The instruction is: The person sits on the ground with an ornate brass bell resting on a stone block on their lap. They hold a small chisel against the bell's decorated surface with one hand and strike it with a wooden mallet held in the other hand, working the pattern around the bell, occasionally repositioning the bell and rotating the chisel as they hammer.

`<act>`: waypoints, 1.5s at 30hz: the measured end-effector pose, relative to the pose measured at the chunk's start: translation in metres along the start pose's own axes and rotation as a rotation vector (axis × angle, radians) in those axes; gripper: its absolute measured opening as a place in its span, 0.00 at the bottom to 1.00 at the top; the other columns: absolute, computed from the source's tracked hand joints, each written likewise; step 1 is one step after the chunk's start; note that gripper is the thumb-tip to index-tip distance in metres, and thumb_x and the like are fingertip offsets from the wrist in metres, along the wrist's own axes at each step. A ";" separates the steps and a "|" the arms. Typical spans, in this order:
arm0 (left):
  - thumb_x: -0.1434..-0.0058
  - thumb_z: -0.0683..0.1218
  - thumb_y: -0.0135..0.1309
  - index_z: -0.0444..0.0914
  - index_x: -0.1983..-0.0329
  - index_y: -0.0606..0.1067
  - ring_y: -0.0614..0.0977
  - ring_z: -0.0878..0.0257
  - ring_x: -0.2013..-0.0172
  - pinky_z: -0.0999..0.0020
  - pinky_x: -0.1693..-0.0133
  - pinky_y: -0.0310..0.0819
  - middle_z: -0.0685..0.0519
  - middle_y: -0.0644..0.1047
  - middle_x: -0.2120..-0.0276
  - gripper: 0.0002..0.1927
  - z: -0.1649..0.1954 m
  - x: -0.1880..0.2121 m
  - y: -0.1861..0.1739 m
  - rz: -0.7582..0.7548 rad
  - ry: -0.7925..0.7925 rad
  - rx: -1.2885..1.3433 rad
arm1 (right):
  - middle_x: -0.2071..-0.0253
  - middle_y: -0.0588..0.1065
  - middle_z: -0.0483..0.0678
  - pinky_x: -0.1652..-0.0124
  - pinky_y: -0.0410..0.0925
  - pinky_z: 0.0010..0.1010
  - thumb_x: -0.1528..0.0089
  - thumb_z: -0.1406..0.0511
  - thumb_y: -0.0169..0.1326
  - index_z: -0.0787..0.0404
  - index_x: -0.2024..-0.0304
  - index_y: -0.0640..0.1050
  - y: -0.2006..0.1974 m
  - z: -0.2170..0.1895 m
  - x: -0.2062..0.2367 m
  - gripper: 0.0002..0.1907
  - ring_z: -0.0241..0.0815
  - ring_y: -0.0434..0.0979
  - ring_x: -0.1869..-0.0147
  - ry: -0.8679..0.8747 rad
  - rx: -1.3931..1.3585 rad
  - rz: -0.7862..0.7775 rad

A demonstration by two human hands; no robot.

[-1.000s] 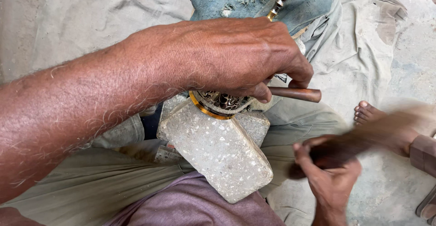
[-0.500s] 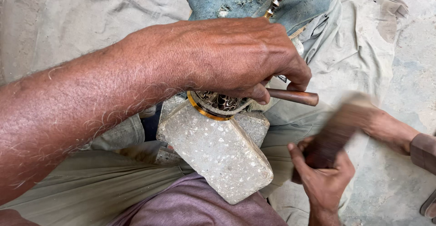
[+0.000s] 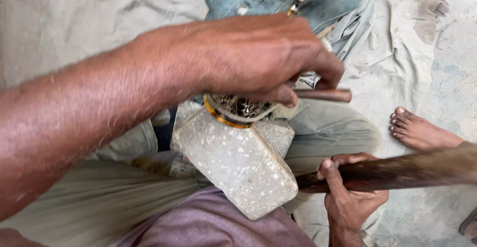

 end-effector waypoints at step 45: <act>0.23 0.56 0.45 0.38 0.57 0.76 0.82 0.41 0.73 0.45 0.71 0.75 0.39 0.76 0.80 0.18 0.029 0.001 0.028 0.181 -0.370 -0.355 | 0.61 0.78 0.47 0.63 0.73 0.25 0.42 0.79 0.65 0.71 0.43 0.74 -0.033 -0.027 -0.055 0.25 0.34 0.77 0.60 0.049 0.356 -0.202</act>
Point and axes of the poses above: each hand's wrist, its own x-axis away from the middle knuckle, its own y-axis out of the palm, z = x × y, the point moved 5 cm from there along -x, towards the middle knuckle
